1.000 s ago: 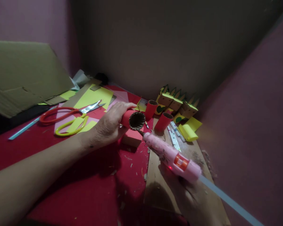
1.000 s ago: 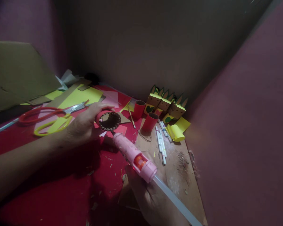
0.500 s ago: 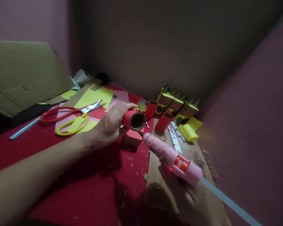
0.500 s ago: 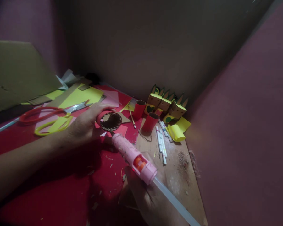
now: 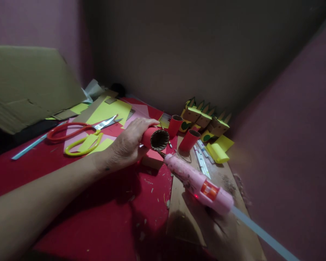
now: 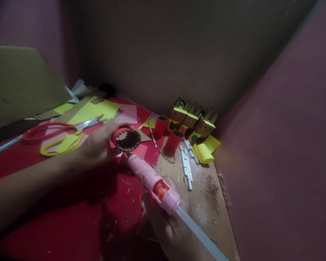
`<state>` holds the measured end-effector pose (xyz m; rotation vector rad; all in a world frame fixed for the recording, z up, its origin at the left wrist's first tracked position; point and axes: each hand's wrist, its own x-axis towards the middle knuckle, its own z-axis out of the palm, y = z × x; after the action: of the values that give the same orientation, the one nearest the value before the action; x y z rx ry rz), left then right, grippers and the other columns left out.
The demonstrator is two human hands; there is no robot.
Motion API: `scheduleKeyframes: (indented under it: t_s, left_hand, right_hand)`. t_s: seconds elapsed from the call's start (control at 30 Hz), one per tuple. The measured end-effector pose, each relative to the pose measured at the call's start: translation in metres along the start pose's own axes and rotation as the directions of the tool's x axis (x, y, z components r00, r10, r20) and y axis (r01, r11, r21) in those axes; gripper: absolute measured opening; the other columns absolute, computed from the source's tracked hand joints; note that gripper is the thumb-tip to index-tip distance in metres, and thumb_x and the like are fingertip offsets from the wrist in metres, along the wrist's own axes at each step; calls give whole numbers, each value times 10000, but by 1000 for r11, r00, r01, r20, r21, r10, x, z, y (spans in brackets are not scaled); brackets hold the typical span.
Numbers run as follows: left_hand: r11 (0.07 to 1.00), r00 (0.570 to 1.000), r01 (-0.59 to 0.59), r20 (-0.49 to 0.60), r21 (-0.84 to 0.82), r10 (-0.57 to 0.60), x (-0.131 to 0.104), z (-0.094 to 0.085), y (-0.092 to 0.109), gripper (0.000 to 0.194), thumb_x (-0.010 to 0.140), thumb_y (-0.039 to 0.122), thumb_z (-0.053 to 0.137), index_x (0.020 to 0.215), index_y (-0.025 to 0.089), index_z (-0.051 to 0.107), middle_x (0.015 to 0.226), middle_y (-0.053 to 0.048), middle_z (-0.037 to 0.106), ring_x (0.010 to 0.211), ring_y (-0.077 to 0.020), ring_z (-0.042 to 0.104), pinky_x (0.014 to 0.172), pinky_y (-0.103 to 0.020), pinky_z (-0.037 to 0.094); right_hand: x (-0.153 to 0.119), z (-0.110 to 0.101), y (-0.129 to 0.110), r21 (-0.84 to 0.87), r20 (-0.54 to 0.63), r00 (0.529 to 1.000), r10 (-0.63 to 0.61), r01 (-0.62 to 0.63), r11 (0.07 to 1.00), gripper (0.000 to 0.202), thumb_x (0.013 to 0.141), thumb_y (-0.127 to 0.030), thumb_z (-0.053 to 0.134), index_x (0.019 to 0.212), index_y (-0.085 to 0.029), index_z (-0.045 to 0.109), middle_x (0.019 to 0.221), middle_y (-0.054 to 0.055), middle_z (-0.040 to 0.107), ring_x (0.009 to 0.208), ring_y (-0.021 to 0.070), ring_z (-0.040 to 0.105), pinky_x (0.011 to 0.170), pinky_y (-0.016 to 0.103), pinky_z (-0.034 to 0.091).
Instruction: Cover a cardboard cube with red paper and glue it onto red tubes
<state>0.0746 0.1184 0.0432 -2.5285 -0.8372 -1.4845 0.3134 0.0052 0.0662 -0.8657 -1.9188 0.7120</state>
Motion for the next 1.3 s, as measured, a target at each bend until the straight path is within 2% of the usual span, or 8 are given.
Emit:
scheduleKeyframes:
  t_s: [0.07,0.13,0.23,0.47,0.63,0.8,0.93,1.3]
  left_hand:
    - [1000,1000,7,-4,-4,-7,0,1,0,475,918,110,640,1366,218,526,1268,-123,708,1130,-291,699,975,-453,582]
    - [1000,1000,14,-8,-8,-14,0,1,1,488,907,101,644,1367,217,529,1280,-130,710,1138,-299,700,973,-462,586]
    - [1000,1000,13,-9,-13,-13,-1,2,1,484,902,92,637,1358,216,534,1279,-134,713,1140,-302,703,971,-465,589]
    - [1000,1000,5,-3,-12,-5,-2,2,-1,461,922,125,620,1359,230,520,1284,-125,697,1142,-292,693,987,-465,588]
    - [1000,1000,-7,-6,-22,7,-1,1,1,467,923,101,611,1365,223,520,1275,-135,700,1135,-300,696,981,-480,592]
    - [1000,1000,-14,4,-20,14,0,1,3,467,915,82,614,1358,197,527,1262,-154,705,1124,-309,700,971,-491,596]
    - [999,999,-30,-21,-23,30,0,2,1,465,908,86,620,1353,185,533,1261,-154,704,1120,-312,698,971,-506,598]
    - [1000,1000,-12,-11,-21,11,-1,2,1,483,903,84,612,1358,213,517,1267,-139,703,1126,-304,701,978,-484,596]
  right_hand:
    - [-1,1,-2,-16,0,1000,24,-24,1000,376,1101,-414,485,1432,-347,649,1428,38,691,1391,285,638,1109,494,583]
    - [-2,2,-4,-32,-2,999,45,-45,998,427,1068,-416,479,1465,-394,635,1392,-9,722,1459,294,595,1136,472,568]
    - [-3,0,-5,-44,-6,998,57,-58,997,474,1011,-382,532,1471,-373,645,1414,-20,727,1494,319,559,1164,474,538]
    - [-4,-5,-3,-39,1,999,33,-32,999,482,976,-342,587,1449,-387,664,1460,-33,712,1493,319,560,1200,487,502]
    - [-5,-2,-4,-37,-17,1000,17,-18,999,441,1042,-384,495,1448,-381,669,1443,-32,715,1493,325,558,1196,500,502]
    - [-4,0,-2,-33,-1,1000,14,-14,999,440,1072,-456,559,1476,-298,635,1514,77,668,1442,335,608,1173,565,532]
    - [-5,-3,1,-36,8,1000,21,-21,999,432,1027,-410,585,1451,-402,665,1438,-23,726,1475,313,581,1179,462,539]
    - [-6,-6,0,-55,24,996,89,-88,995,501,982,-277,541,1454,-382,673,1466,-44,704,1521,331,513,1165,467,520]
